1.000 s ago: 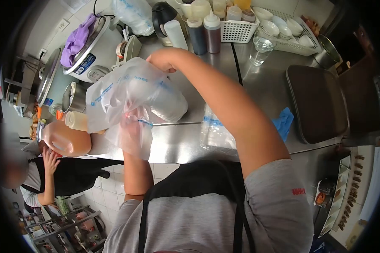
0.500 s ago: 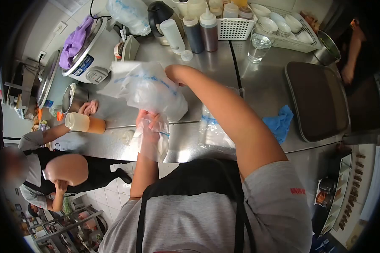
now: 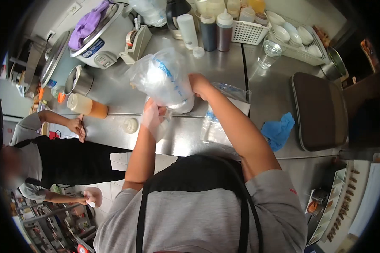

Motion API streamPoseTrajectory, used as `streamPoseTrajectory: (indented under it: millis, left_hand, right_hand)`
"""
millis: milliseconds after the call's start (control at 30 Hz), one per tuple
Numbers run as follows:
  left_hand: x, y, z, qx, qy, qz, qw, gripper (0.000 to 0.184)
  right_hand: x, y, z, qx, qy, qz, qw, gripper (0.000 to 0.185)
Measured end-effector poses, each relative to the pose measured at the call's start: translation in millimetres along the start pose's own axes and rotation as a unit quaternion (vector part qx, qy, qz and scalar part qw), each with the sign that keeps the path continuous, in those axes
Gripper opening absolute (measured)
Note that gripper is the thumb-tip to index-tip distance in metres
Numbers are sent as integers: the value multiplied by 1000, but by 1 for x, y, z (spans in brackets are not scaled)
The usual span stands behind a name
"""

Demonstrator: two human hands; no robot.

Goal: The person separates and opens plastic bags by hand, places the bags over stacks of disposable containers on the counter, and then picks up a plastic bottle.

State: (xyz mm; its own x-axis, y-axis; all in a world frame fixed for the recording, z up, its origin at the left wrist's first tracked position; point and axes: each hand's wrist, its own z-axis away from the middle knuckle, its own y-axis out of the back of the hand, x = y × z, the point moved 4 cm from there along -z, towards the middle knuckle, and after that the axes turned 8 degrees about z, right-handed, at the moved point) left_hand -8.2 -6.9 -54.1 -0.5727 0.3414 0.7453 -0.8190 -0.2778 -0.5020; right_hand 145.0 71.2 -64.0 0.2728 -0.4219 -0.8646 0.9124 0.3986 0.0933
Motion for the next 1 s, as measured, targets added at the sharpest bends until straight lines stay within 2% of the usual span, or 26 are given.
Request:
streamPoseTrajectory:
  millis: [67, 100, 200, 300, 400, 600, 700, 800, 867, 1000]
  left_hand:
    - [19, -4, -7, 31, 48, -49, 997, 11]
    - [26, -2, -17, -2, 54, -165, 985, 15]
    - [53, -35, -13, -120, 36, -315, 941, 18]
    - [56, -46, -22, -178, 26, -355, 918, 18]
    - [42, -35, -35, -150, 36, -275, 949, 19]
    - [-4, -6, -33, -40, 75, -92, 992, 20]
    - [-12, -1, -24, -11, 79, -57, 995, 20]
    - [-12, -1, -2, -13, 71, -30, 997, 21]
    - [-17, 0, 12, -38, 75, 2, 996, 21]
    - [-32, -7, 38, -57, 123, 71, 988, 22]
  right_hand:
    - [14, 10, 2, -50, -6, -91, 995, 12]
    - [12, 15, 6, -66, -4, -78, 995, 12]
    - [1, 19, 16, -92, 12, -36, 995, 12]
    - [-2, 21, -5, -68, 42, 29, 996, 11]
    - [-2, 13, -18, -42, 57, 40, 997, 13]
    - [24, 12, -26, -28, 24, -48, 998, 15]
    - [22, 24, -18, 115, 220, 80, 965, 14]
    - [30, 40, 33, 77, 66, -79, 992, 17]
    - [49, 36, 63, -46, 15, -197, 979, 17]
    - [48, 6, 105, -51, -15, -278, 959, 19]
